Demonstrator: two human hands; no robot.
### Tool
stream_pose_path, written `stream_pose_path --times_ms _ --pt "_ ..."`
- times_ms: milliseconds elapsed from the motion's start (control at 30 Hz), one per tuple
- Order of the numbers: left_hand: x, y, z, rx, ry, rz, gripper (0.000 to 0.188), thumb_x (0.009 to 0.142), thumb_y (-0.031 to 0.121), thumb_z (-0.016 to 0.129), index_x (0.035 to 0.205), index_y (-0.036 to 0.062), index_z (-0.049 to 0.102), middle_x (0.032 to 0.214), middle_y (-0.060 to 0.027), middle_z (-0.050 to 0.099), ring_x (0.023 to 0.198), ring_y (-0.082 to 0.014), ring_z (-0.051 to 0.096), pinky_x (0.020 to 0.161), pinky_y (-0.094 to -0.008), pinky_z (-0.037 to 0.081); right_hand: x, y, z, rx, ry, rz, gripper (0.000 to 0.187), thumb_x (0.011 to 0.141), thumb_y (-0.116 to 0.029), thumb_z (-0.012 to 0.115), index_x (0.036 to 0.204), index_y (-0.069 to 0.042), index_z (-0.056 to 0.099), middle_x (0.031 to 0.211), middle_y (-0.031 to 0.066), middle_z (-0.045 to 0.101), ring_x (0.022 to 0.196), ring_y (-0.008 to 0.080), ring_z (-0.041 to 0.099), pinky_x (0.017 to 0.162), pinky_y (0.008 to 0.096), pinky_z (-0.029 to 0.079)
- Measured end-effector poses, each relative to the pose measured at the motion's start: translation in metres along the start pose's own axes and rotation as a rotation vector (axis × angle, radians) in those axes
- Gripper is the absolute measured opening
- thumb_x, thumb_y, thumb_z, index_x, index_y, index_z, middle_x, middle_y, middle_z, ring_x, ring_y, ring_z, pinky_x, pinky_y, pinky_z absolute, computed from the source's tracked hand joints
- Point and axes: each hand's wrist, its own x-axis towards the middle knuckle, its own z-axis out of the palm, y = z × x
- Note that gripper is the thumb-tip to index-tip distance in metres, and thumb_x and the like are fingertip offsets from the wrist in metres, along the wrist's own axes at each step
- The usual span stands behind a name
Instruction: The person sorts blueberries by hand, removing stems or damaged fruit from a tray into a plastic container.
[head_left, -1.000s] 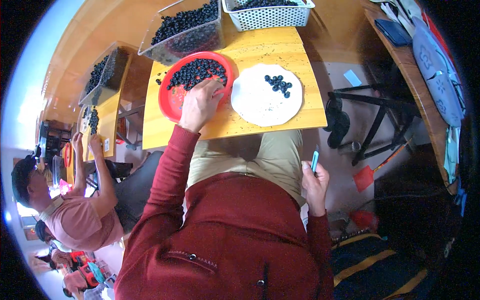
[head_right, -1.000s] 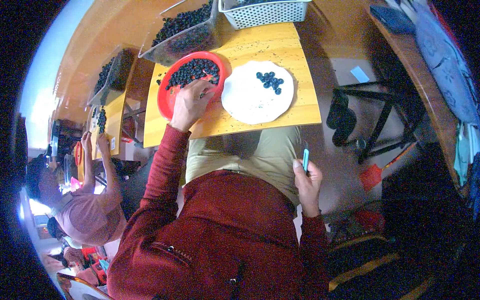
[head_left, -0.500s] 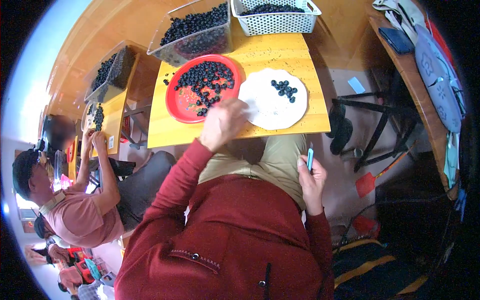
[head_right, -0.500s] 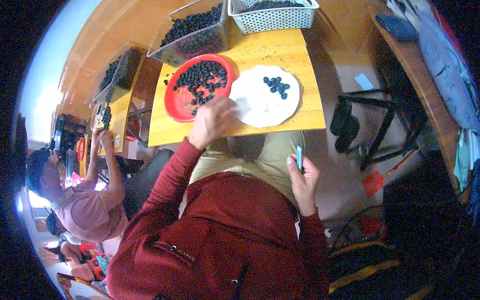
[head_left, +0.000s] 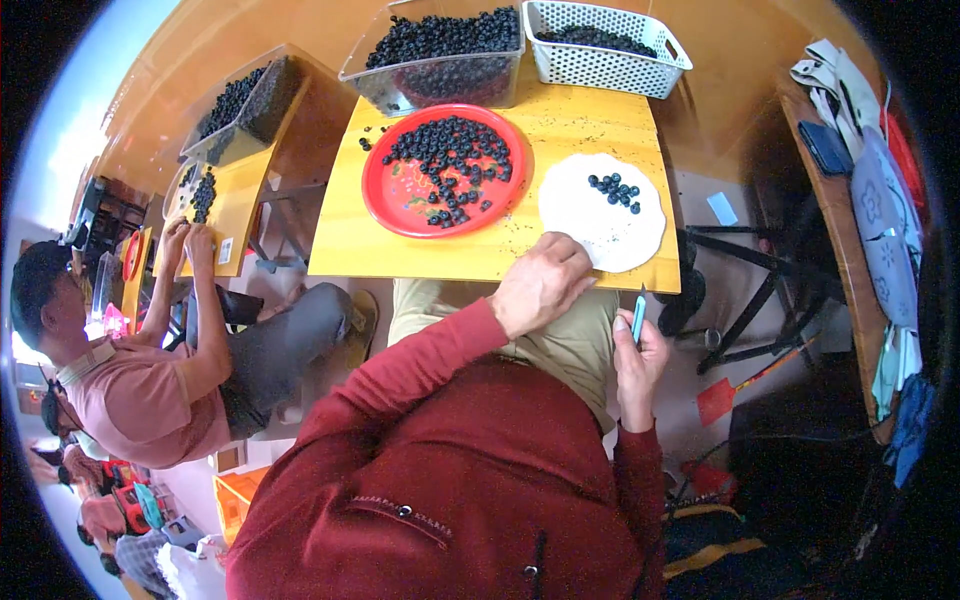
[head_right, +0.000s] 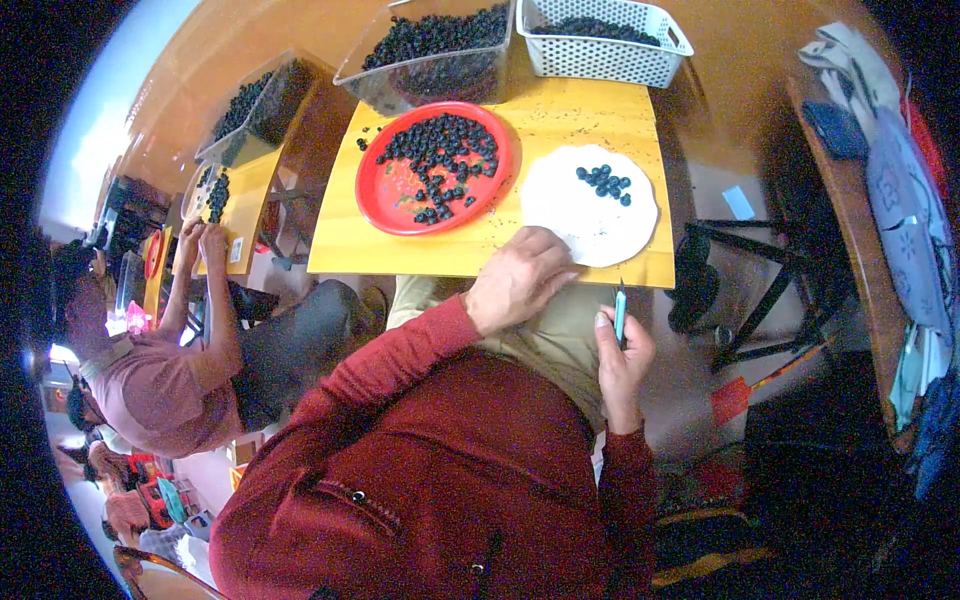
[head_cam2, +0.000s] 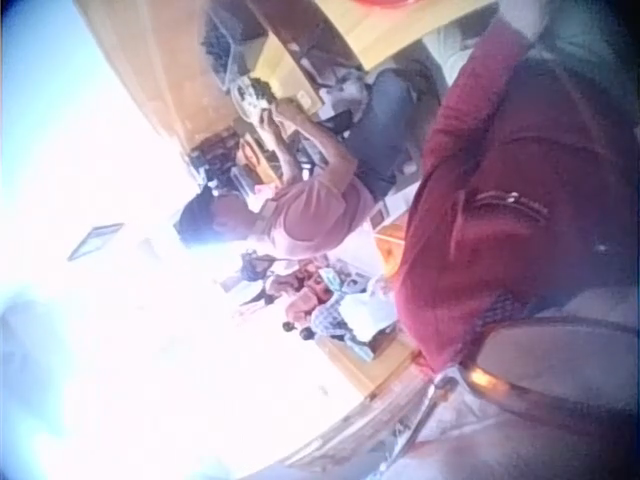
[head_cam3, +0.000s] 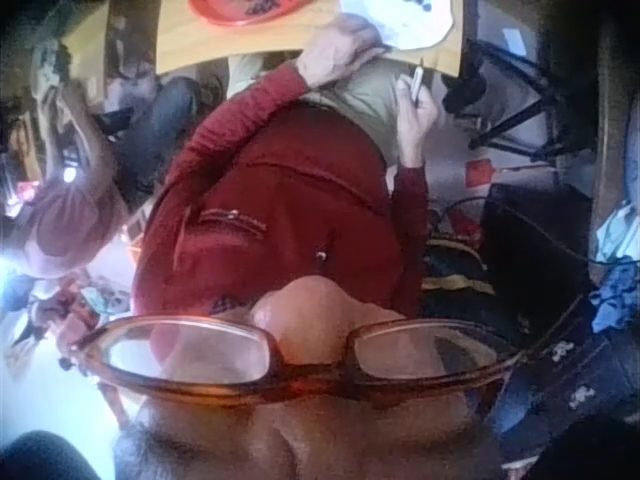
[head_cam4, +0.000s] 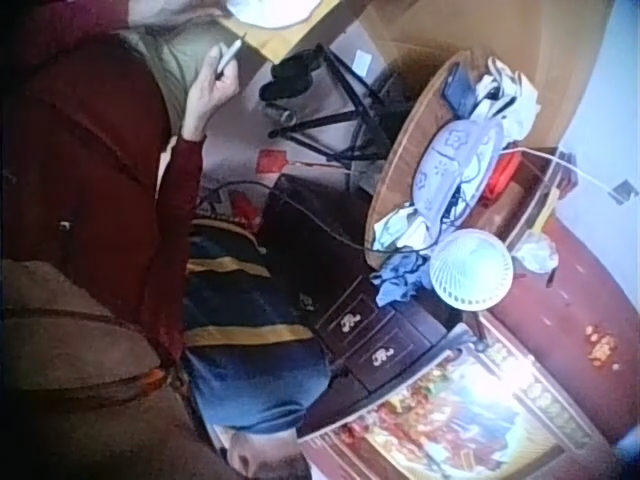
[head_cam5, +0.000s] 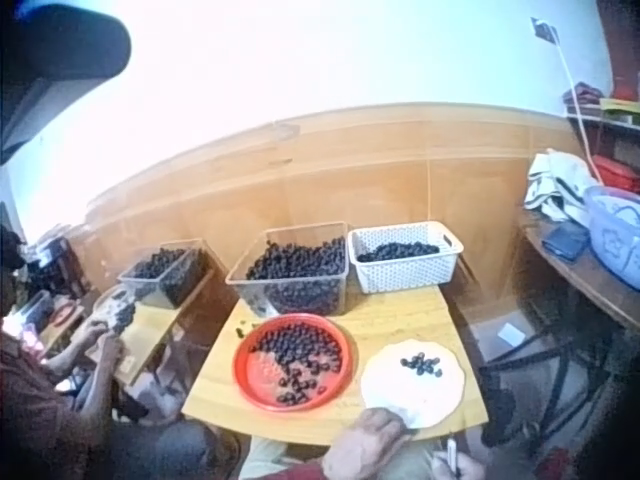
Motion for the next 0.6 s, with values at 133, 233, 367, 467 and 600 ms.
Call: stream_pose_path --times_ms 133,233,367,467,600 --pt "0.0 0.004 0.002 -0.03 -0.007 0.033 0.017 0.082 0.015 0.068 0.092 0.0025 0.064 0.096 -0.0128 0.059 0.1 -0.0323 0.055 0.084 -0.0409 0.05 -0.01 0.011 0.001 -0.008 0.01 0.022 0.017 0.092 -0.012 0.066 0.101 0.002 0.069 0.075 -0.0076 0.056 0.065 0.0008 0.044 0.057 0.0186 0.035" --pt "-0.003 0.005 0.004 -0.044 0.008 0.043 0.016 0.082 0.014 0.068 0.092 0.0024 0.064 0.098 -0.0121 0.059 0.101 -0.0316 0.055 0.084 -0.04 0.05 -0.015 0.011 0.001 -0.027 0.019 0.059 0.016 0.092 -0.013 0.066 0.1 0.001 0.069 0.073 -0.0081 0.056 0.063 0.0007 0.044 0.055 0.0183 0.035" --pt "-0.007 0.002 0.001 -0.049 0.031 0.068 0.016 0.081 0.015 0.07 0.092 0.0031 0.065 0.098 -0.0111 0.06 0.098 -0.0305 0.057 0.084 -0.0396 0.05 -0.018 0.013 -0.004 -0.027 0.024 0.13 0.016 0.091 -0.013 0.067 0.1 0.0 0.07 0.072 -0.0085 0.056 0.062 0.0008 0.044 0.055 0.0181 0.035" --pt "-0.01 -0.002 0.001 -0.047 0.035 0.065 0.015 0.081 0.013 0.07 0.092 0.0027 0.065 0.098 -0.0112 0.06 0.1 -0.0306 0.057 0.083 -0.0396 0.05 -0.019 0.024 -0.001 -0.056 0.046 0.079 0.017 0.094 -0.013 0.064 0.105 -0.001 0.067 0.064 -0.0109 0.045 0.049 -0.0009 0.032 0.044 0.0191 0.019" --pt "-0.014 -0.005 -0.004 -0.072 0.043 0.077 0.016 0.08 0.011 0.07 0.092 0.0024 0.064 0.098 -0.0113 0.06 0.1 -0.0312 0.058 0.084 -0.0403 0.05 -0.017 0.029 -0.002 -0.084 0.041 0.062 0.017 0.094 -0.014 0.064 0.105 -0.001 0.067 0.065 -0.0107 0.046 0.049 -0.0012 0.034 0.044 0.0186 0.02"
